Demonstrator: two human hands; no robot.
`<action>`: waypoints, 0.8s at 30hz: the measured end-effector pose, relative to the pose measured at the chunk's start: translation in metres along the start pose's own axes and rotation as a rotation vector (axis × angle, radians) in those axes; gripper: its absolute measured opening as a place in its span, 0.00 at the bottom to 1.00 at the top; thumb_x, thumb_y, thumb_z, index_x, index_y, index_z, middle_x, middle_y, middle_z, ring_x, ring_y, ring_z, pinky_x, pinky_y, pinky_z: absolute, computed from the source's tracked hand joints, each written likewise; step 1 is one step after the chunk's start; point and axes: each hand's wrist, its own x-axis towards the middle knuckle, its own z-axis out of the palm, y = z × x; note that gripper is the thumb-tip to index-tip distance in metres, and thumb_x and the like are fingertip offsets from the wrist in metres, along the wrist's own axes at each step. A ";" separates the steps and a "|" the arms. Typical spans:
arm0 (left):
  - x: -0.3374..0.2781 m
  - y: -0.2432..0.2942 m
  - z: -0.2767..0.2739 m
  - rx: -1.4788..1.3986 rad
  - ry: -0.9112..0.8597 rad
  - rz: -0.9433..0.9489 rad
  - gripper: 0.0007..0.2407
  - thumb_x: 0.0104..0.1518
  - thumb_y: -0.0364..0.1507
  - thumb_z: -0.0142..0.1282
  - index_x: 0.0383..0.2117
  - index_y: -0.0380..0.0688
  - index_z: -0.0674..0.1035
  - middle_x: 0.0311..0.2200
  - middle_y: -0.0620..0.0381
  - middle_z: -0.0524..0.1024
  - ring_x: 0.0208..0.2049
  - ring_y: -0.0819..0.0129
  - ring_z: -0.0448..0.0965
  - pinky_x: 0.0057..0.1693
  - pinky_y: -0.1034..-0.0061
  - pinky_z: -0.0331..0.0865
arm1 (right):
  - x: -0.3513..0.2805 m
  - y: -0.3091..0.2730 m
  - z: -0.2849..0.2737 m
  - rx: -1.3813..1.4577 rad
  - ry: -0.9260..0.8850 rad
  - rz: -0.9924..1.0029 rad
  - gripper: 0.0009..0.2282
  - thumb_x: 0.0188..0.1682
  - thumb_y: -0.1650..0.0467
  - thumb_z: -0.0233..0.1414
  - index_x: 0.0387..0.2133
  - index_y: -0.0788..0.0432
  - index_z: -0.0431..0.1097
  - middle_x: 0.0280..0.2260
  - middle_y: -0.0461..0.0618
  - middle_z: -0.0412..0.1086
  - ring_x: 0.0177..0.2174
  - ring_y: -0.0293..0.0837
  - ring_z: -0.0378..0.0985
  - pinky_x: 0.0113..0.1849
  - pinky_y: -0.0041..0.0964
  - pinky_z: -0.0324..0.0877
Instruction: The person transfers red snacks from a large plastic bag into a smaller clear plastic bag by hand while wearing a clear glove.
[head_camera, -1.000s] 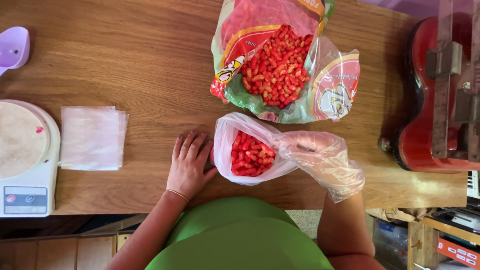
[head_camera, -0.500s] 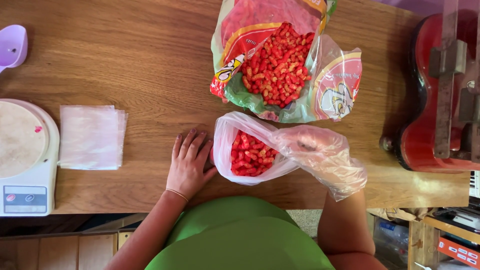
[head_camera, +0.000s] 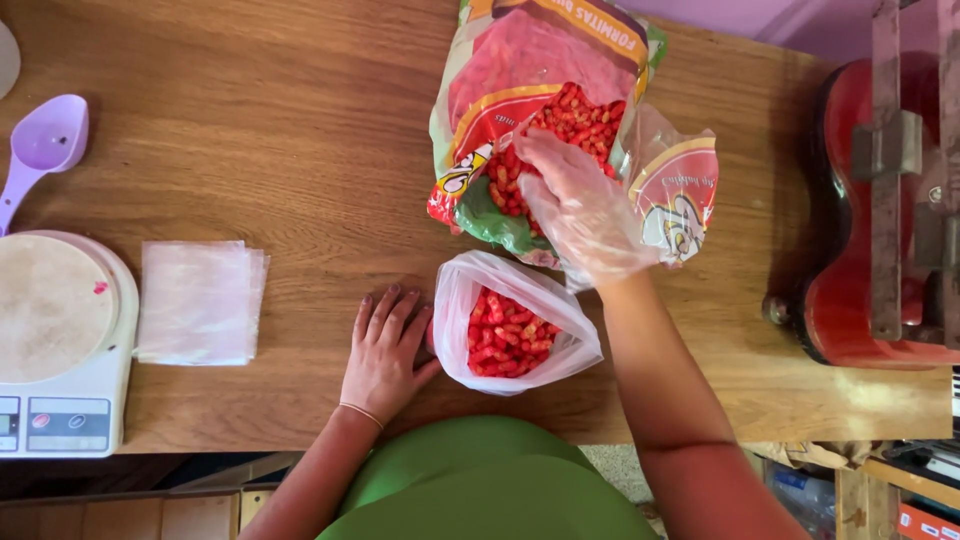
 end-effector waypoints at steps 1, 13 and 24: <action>0.000 0.000 -0.001 -0.004 0.002 0.003 0.33 0.45 0.54 0.61 0.56 0.52 0.76 0.63 0.53 0.67 0.70 0.53 0.60 0.73 0.50 0.50 | -0.001 0.025 0.018 -0.178 0.009 -0.093 0.14 0.53 0.66 0.59 0.52 0.42 0.73 0.43 0.41 0.74 0.45 0.42 0.78 0.40 0.32 0.80; 0.001 0.001 -0.003 -0.011 0.000 0.000 0.32 0.46 0.55 0.60 0.56 0.52 0.76 0.63 0.53 0.67 0.70 0.53 0.60 0.73 0.50 0.51 | 0.009 0.052 0.023 -0.187 -0.040 -0.150 0.07 0.48 0.66 0.63 0.34 0.41 0.72 0.36 0.38 0.72 0.40 0.44 0.78 0.38 0.41 0.76; -0.001 0.002 -0.003 -0.028 0.015 -0.001 0.31 0.46 0.55 0.61 0.55 0.51 0.77 0.62 0.53 0.68 0.69 0.52 0.61 0.72 0.49 0.52 | -0.026 -0.069 -0.071 0.549 -0.092 0.213 0.10 0.51 0.79 0.57 0.41 0.52 0.78 0.34 0.44 0.70 0.35 0.34 0.76 0.45 0.28 0.75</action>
